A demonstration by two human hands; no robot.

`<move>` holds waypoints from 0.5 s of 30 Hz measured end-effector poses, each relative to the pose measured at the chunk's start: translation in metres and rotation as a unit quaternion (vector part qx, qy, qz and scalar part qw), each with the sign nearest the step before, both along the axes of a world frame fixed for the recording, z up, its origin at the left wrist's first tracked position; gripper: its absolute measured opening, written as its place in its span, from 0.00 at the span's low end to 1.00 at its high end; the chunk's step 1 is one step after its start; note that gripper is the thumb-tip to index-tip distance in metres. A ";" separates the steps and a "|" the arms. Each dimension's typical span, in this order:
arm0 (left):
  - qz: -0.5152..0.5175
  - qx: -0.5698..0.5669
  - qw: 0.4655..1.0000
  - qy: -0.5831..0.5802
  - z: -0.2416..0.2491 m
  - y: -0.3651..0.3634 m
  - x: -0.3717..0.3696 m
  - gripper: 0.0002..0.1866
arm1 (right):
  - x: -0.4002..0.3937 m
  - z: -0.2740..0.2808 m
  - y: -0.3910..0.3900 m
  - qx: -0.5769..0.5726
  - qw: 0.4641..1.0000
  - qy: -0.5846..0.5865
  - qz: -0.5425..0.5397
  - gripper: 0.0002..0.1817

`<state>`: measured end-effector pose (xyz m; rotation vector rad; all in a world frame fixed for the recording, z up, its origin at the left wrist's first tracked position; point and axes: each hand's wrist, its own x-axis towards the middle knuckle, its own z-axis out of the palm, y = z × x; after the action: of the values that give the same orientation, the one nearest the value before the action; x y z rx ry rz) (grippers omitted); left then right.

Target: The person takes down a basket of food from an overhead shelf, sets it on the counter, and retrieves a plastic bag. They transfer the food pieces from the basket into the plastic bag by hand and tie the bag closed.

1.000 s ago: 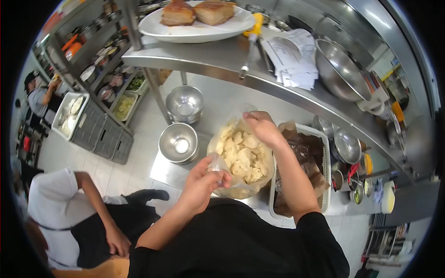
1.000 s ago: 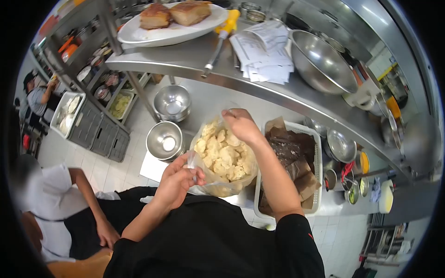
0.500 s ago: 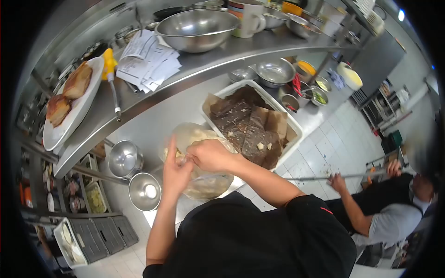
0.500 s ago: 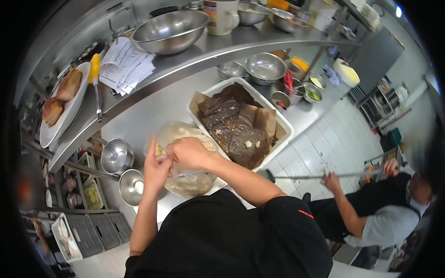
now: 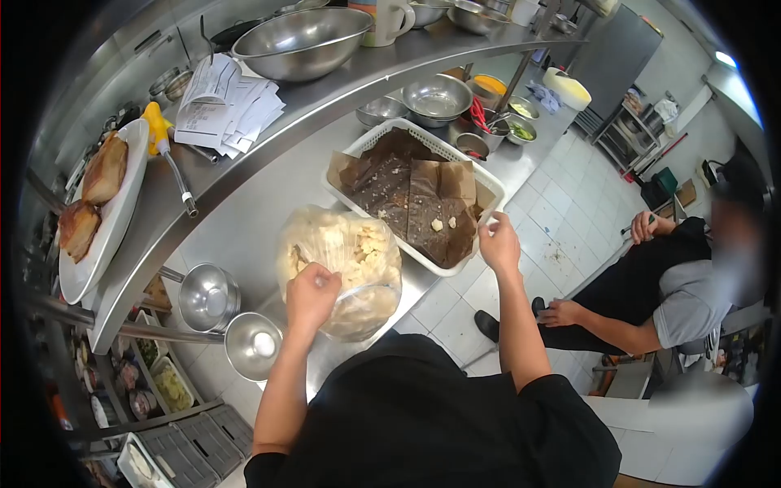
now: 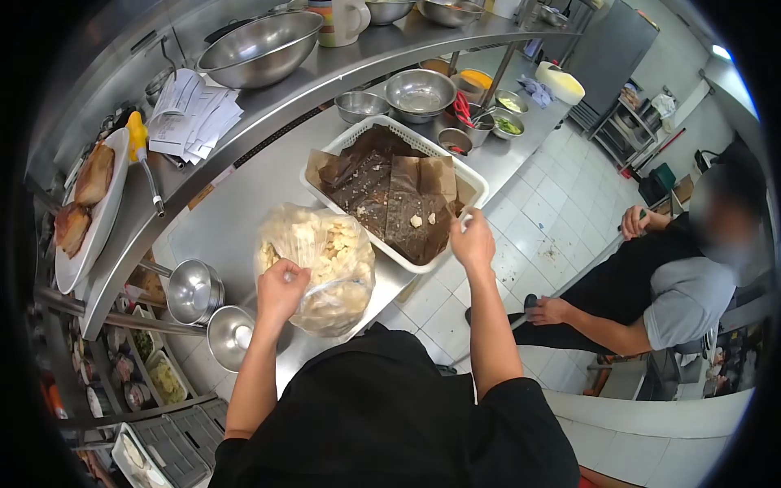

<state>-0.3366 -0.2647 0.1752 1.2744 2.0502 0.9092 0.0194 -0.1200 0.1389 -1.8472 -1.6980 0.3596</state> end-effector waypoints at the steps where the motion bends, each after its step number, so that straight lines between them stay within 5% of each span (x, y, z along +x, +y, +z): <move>1: -0.002 0.000 1.000 -0.001 0.000 -0.002 0.001 0.14 | 0.016 -0.031 0.006 0.017 0.997 -0.049 -0.060 0.28; 3: -0.007 -0.005 1.000 0.019 0.001 -0.006 0.003 0.15 | 0.021 -0.047 0.002 0.034 0.987 -0.099 -0.122 0.32; 5: -0.008 0.023 0.999 0.034 -0.010 -0.009 0.003 0.15 | 0.009 -0.048 -0.005 -0.172 0.969 0.105 -0.146 0.34; 8: -0.008 0.054 0.997 0.049 -0.025 -0.011 0.004 0.16 | -0.003 -0.064 -0.009 -0.205 0.942 0.220 -0.148 0.32; 13: 0.001 0.071 0.997 0.041 -0.028 -0.018 0.003 0.17 | -0.010 -0.088 -0.010 -0.164 0.952 0.233 -0.113 0.29; 15: 0.002 0.049 0.999 0.023 -0.023 -0.021 0.003 0.17 | -0.013 -0.093 -0.021 -0.138 0.888 0.425 -0.109 0.25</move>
<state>-0.3340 -0.2855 0.1518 1.3546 2.0663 1.0021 0.0064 -0.1411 0.0457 -1.6558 -0.8536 1.1631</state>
